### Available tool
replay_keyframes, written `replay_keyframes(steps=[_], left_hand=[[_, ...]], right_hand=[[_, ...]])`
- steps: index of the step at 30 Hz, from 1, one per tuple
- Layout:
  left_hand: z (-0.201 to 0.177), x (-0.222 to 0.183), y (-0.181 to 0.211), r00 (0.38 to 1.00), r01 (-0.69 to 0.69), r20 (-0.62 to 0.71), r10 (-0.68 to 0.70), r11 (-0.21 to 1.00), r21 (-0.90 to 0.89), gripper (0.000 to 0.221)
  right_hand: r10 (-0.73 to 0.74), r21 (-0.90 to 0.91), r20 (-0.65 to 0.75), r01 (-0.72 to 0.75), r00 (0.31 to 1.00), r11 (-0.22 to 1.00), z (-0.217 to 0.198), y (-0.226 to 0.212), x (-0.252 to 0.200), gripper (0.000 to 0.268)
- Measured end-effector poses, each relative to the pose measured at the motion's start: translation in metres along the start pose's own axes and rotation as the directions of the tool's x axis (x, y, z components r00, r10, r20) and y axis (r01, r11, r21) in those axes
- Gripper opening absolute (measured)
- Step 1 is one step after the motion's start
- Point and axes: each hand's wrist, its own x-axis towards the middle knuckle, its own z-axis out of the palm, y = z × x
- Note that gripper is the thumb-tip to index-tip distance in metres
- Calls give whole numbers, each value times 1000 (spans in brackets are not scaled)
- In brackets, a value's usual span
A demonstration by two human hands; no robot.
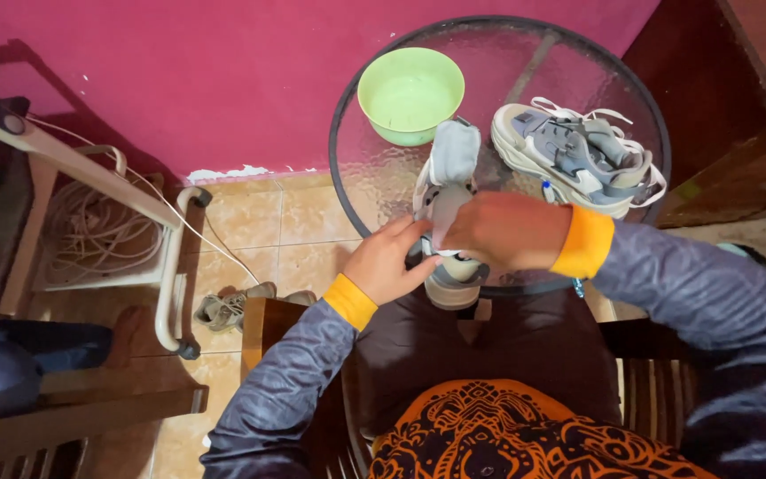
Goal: Cleaning shoe insoles using a toothbrush and a bowl of water at a table.
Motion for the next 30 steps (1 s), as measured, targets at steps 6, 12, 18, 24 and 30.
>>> replay_keyframes(steps=[6,12,18,24,30], left_hand=[[-3,-1,-2,1000,-12,-7,12,1000,-6,50],[-10,-4,-2,999,-24,31,22,999,48,55],[-23,6,14,996,-83,-15,87,976,203,66],[-21,7,20,987,-159,-12,163,975,154,71],[-12,4,22,974,-217,83,213,975,50,56]], right_hand=[[-8,-494,-102,-44,995,868,39,10,-5,18],[170,255,276,-243,946,936,-8,-1,-15,37],[93,306,-149,-43,984,951,-21,-26,-47,36],[128,223,-62,-111,990,968,-17,-32,-50,49],[160,79,79,-166,984,983,-1,-21,-34,47]])
